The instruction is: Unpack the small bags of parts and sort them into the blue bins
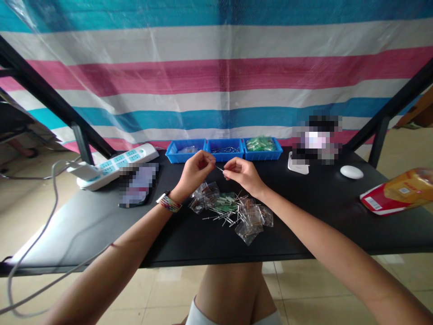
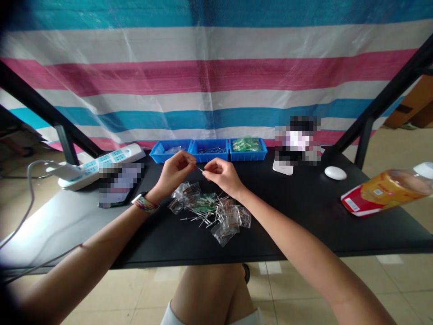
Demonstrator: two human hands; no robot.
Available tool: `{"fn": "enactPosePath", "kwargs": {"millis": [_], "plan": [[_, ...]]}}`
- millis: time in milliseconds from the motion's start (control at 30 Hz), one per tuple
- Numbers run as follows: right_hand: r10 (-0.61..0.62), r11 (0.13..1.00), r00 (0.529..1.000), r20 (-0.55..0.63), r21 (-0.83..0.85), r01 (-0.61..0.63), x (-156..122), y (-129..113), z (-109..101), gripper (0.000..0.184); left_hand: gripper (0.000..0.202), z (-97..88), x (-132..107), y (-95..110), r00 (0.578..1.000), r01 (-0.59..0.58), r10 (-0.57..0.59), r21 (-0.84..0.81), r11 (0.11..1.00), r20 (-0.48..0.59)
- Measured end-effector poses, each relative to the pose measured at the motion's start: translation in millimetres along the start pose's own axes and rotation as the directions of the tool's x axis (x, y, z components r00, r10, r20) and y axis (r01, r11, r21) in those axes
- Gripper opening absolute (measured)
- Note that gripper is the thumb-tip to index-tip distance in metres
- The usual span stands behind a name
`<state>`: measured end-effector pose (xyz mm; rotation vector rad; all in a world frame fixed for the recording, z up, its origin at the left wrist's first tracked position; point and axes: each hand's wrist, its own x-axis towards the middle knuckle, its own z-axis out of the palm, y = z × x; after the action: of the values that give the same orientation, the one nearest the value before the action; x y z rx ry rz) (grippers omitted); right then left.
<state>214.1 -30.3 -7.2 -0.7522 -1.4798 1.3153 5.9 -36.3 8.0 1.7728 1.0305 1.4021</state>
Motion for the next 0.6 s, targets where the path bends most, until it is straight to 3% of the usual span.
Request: {"fn": "enactPosePath", "kwargs": {"millis": [233,433,600], "plan": [[-0.049,0.999,0.994,-0.101,0.008,0.05,3.6,6.1,-5.9,0.035,0.017,-1.1,-0.8,3.0,0.998,-0.002,0.004,-0.035,0.999,0.067],[-0.052,0.998,0.992,-0.112,0.02,0.054,4.9,7.3,-8.3,0.045,0.018,-1.7,-3.2,6.9,0.989,-0.034,0.021,0.087,0.996,0.146],[-0.007,0.999,0.994,-0.108,0.049,0.012,3.4,6.0,-6.8,0.045,0.021,-1.5,-2.4,-1.3,0.994,-0.028,0.014,0.124,0.992,0.112]]}}
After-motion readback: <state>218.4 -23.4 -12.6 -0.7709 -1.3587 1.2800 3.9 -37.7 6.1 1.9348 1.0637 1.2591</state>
